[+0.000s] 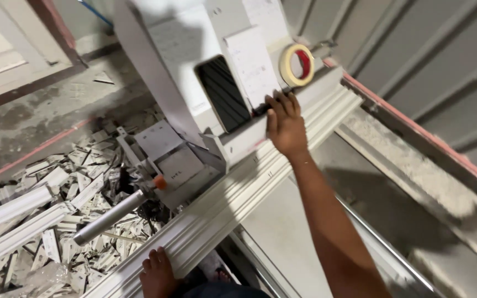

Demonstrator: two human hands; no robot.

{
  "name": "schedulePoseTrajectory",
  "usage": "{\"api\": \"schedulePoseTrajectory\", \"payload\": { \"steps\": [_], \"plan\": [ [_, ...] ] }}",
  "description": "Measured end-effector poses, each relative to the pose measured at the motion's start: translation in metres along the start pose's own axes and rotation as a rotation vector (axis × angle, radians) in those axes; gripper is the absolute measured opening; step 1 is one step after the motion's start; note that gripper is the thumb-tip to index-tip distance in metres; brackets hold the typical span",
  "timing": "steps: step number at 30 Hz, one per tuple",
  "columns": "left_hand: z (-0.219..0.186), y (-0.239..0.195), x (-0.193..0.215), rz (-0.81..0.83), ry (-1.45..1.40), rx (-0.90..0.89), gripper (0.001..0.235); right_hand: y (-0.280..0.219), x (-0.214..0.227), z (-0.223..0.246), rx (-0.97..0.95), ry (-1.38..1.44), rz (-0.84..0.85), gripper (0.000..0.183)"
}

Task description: Measuring and marking a uPVC window frame profile on a fabrication machine using a measuring tape and a pen.

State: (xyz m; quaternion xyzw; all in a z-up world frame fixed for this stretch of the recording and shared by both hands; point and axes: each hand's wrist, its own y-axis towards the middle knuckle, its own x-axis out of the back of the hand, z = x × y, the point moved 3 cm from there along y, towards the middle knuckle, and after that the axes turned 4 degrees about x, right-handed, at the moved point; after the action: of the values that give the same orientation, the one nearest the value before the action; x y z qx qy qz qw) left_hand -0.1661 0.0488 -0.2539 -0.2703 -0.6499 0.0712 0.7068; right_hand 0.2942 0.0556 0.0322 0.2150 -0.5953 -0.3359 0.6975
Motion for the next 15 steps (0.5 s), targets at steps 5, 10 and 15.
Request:
{"api": "schedulePoseTrajectory", "payload": {
  "steps": [5,10,15],
  "plan": [
    [-0.004,0.01,0.003,0.031,0.086,-0.035,0.129,-0.09,0.02,0.048,-0.179,-0.059,-0.017,0.051],
    [-0.023,-0.006,0.064,0.134,0.283,-0.169,0.12,-0.27,0.059,0.129,-0.681,0.26,0.355,0.042],
    [-0.029,0.006,0.048,0.072,0.571,-0.374,0.129,-0.472,0.12,0.2,-1.266,-0.018,0.754,0.053]
  ]
}}
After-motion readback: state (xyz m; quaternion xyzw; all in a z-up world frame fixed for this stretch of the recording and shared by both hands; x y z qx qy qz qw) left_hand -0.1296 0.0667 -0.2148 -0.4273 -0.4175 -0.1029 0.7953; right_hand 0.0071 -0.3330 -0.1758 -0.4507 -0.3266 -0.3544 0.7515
